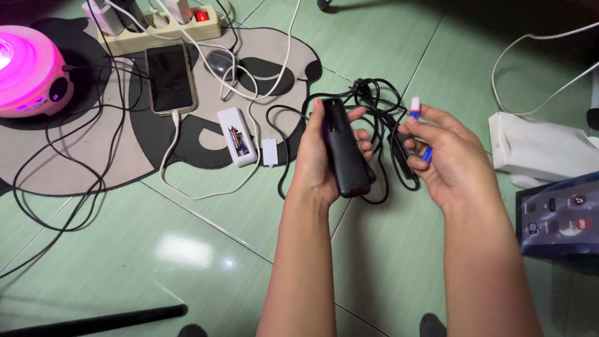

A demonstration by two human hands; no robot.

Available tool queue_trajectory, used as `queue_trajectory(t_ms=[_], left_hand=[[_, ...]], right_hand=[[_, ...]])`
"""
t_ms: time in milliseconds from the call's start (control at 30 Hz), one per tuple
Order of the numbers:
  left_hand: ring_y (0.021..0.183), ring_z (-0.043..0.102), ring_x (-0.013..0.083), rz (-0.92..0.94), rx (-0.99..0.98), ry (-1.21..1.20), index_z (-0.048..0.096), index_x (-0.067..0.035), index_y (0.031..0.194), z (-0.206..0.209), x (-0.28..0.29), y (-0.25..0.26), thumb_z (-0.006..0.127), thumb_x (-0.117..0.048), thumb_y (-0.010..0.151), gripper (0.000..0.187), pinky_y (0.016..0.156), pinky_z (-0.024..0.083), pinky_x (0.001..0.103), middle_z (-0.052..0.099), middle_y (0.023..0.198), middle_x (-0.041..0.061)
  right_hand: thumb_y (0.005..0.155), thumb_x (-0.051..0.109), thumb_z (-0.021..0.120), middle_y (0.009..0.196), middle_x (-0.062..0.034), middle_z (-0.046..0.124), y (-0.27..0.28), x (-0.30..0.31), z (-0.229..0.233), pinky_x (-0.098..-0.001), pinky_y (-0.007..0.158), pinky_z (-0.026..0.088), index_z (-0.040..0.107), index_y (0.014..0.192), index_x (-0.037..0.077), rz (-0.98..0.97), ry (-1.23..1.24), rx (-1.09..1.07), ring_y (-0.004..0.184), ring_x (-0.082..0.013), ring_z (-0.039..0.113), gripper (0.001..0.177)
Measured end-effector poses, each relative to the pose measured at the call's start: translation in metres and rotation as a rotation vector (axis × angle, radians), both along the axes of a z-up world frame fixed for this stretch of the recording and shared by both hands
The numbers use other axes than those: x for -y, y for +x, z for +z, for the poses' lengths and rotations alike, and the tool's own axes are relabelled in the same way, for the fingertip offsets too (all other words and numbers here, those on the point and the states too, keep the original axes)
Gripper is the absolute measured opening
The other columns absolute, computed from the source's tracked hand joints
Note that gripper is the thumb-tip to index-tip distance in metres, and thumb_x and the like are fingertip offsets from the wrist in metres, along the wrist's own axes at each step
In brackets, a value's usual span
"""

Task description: The person removes two AA batteries from a black remote control, places them on the floor, and then plugs a power adapter into a laptop on a nearby table.

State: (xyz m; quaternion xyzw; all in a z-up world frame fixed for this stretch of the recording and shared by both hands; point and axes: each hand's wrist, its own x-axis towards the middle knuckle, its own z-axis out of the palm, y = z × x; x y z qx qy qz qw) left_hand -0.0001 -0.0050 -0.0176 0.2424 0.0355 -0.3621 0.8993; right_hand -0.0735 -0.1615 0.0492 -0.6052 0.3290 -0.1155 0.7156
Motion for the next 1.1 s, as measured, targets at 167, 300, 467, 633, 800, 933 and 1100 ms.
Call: queue_trajectory(t_ms=[167, 300, 467, 633, 800, 933, 1100], left_hand=[[0.081, 0.067, 0.0237, 0.03, -0.148, -0.062, 0.062, 0.0, 0.129, -0.022, 0.005, -0.007, 0.043, -0.058, 0.104, 0.066, 0.078, 0.058, 0.038, 0.068, 0.089, 0.013], [0.09, 0.068, 0.0271, 0.068, -0.257, -0.125, 0.062, 0.0, 0.129, -0.042, 0.009, -0.01, 0.044, -0.054, 0.103, 0.061, 0.085, 0.058, 0.04, 0.069, 0.099, 0.017], [0.092, 0.067, 0.0284, 0.223, -0.308, -0.114, 0.062, -0.003, 0.128, -0.058, 0.007, -0.011, 0.041, -0.055, 0.103, 0.062, 0.086, 0.057, 0.042, 0.068, 0.103, 0.017], [0.091, 0.067, 0.028, 0.307, -0.348, 0.005, 0.063, -0.004, 0.127, -0.069, -0.003, -0.01, 0.039, -0.056, 0.103, 0.062, 0.085, 0.057, 0.042, 0.069, 0.103, 0.015], [0.086, 0.066, 0.0259, 0.316, -0.331, 0.074, 0.064, -0.004, 0.126, -0.08, -0.007, -0.008, 0.04, -0.056, 0.101, 0.062, 0.078, 0.056, 0.042, 0.07, 0.098, 0.013], [0.073, 0.062, 0.0211, 0.403, -0.274, 0.278, 0.067, 0.0, 0.123, -0.088, -0.013, -0.004, 0.049, -0.055, 0.101, 0.062, 0.067, 0.053, 0.035, 0.065, 0.087, 0.01], [0.063, 0.058, 0.0193, 0.499, -0.207, 0.67, 0.06, 0.002, 0.112, -0.094, -0.035, 0.008, 0.054, -0.049, 0.1, 0.053, 0.057, 0.049, 0.033, 0.059, 0.078, 0.007]], right_hand=[[0.091, 0.022, 0.055, 0.082, -0.0084, 0.068, 0.002, 0.007, -0.022, -0.0265, 0.051, 0.042, 0.065, 0.1, 0.006, 0.027, 0.259, 0.007, 0.069, -0.0164, 0.063, 0.021], [0.098, 0.039, 0.067, 0.067, -0.0023, 0.056, 0.002, -0.002, -0.051, -0.0289, 0.047, 0.035, 0.052, 0.082, 0.015, 0.041, 0.217, -0.164, 0.059, -0.0152, 0.055, 0.032], [0.097, 0.044, 0.062, 0.063, -0.0011, 0.052, -0.004, -0.023, -0.075, -0.0292, 0.046, 0.034, 0.057, 0.078, 0.009, 0.264, -0.219, -0.434, 0.054, -0.0135, 0.047, 0.04], [0.1, 0.045, 0.055, 0.063, 0.0031, 0.05, -0.002, -0.036, -0.079, -0.0262, 0.047, 0.034, 0.057, 0.077, 0.012, 0.501, -0.222, -0.547, 0.055, -0.0097, 0.044, 0.041], [0.099, 0.035, 0.057, 0.063, 0.0047, 0.048, 0.0, -0.045, -0.084, -0.0251, 0.047, 0.032, 0.062, 0.078, 0.012, 0.585, -0.222, -0.541, 0.054, -0.007, 0.041, 0.031], [0.099, 0.036, 0.062, 0.061, 0.0024, 0.049, 0.0, -0.041, -0.09, -0.0269, 0.045, 0.031, 0.063, 0.081, 0.01, 0.512, -0.289, -0.502, 0.051, -0.0092, 0.04, 0.031], [0.098, 0.032, 0.064, 0.062, 0.0011, 0.05, 0.004, -0.034, -0.101, -0.0276, 0.044, 0.03, 0.066, 0.086, 0.006, 0.296, -0.264, -0.425, 0.051, -0.0098, 0.039, 0.028]])
